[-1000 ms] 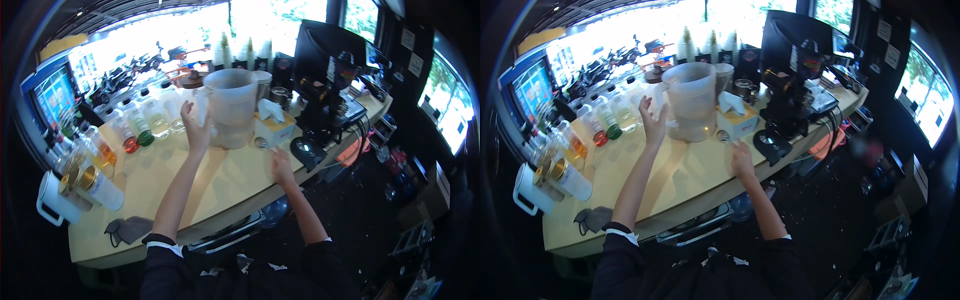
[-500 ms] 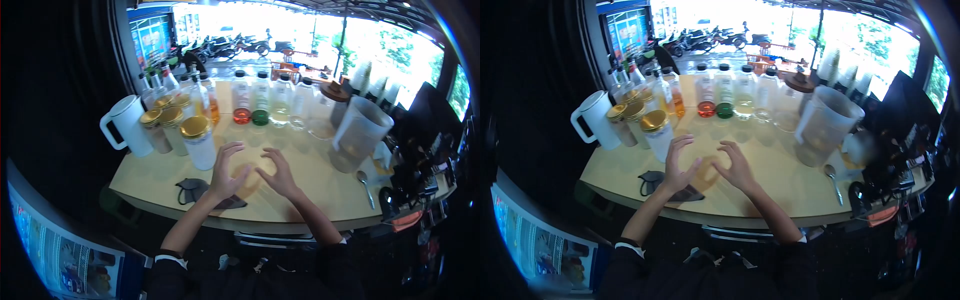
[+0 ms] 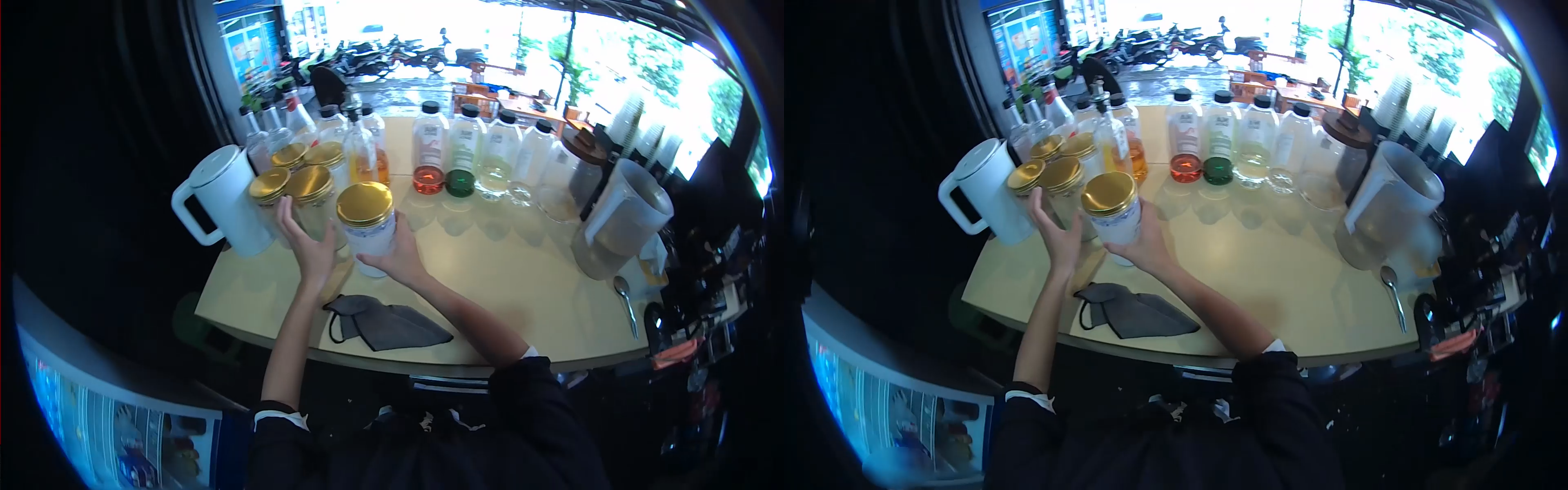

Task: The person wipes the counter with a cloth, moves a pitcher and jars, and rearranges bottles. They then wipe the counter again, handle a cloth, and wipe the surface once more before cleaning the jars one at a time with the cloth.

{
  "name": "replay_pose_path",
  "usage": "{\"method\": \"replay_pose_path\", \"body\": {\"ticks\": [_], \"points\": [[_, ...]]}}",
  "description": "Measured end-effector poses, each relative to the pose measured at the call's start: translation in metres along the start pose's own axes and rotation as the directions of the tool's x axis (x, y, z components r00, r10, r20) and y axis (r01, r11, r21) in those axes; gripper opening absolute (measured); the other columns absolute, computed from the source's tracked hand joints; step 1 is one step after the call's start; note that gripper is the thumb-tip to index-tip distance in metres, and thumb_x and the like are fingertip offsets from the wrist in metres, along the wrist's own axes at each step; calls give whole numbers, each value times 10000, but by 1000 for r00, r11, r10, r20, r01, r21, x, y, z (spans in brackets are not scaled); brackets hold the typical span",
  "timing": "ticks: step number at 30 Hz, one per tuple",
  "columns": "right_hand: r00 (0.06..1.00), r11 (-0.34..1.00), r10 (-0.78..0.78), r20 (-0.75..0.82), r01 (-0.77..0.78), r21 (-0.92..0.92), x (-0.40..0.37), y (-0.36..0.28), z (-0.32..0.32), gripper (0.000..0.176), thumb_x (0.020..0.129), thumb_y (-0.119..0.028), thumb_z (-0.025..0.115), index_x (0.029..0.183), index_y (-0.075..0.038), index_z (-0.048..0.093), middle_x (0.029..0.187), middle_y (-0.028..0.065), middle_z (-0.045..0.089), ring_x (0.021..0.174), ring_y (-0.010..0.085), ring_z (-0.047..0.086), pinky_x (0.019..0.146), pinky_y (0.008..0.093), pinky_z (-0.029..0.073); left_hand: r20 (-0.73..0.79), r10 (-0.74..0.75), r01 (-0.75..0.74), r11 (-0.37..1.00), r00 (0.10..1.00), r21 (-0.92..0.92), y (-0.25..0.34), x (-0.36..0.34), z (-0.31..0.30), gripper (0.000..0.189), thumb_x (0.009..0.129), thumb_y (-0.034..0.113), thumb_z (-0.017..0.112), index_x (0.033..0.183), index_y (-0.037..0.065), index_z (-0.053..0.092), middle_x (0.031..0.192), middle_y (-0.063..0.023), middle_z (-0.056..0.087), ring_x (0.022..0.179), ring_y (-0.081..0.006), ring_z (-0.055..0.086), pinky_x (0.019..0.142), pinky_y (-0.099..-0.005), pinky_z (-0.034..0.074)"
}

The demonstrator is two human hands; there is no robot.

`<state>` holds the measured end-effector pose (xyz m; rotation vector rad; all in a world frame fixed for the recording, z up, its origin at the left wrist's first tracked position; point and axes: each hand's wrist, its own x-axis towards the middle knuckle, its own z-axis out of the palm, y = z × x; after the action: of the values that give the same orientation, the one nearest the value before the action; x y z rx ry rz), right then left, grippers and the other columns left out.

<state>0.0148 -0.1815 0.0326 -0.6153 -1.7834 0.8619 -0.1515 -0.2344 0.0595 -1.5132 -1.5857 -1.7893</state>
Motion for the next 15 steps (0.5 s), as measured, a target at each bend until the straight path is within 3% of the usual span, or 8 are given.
{"method": "replay_pose_path", "body": {"ticks": [3,5,7,10,12,15], "points": [[994,998,17,-113,-24,-65,-5,-6,-34,900,567,-173,866,1251,16,312,1176,173,510,1116,263,534,957,387,441,11,37,-37,999,999,-2,1,21,7,811,712,194,770,1357,34,304,1384,-206,277,1308,-376,284,1081,-474,239],[985,995,41,-168,-55,-82,-12,-3,-65,881,574,-167,860,1242,14,314,1159,171,511,1109,260,535,949,384,447,77,30,-41,989,997,145,-3,29,12,826,667,258,807,1332,60,359,1408,-211,262,1314,-380,275,1076,-474,249],[964,977,59,-258,-109,-183,-22,4,-111,851,577,-156,860,1216,5,323,1130,168,513,1098,263,539,934,378,457,78,28,-38,990,997,134,-10,32,17,827,646,276,821,1316,72,381,1414,-211,260,1313,-385,277,1073,-478,253],[930,906,13,-368,-167,-390,-42,12,-176,872,575,-150,862,1222,1,297,1128,166,508,1090,266,539,921,365,465,46,35,-42,985,998,167,-16,35,22,816,604,293,846,1273,86,426,1396,-194,306,1282,-393,316,1051,-485,282],[908,893,-30,-418,-164,-419,-52,20,-213,905,575,-149,863,1241,4,269,1144,172,495,1093,269,533,925,368,461,10,31,-33,948,999,318,-14,37,22,812,586,287,853,1254,86,439,1370,-179,346,1251,-383,351,1030,-485,303],[865,883,-39,-499,-205,-423,-59,10,-243,967,576,-155,866,1273,7,217,1172,182,471,1099,278,521,933,374,453,20,51,-55,944,999,324,-6,35,26,783,578,262,856,1226,86,452,1335,-159,376,1232,-359,368,1014,-477,319]]}}
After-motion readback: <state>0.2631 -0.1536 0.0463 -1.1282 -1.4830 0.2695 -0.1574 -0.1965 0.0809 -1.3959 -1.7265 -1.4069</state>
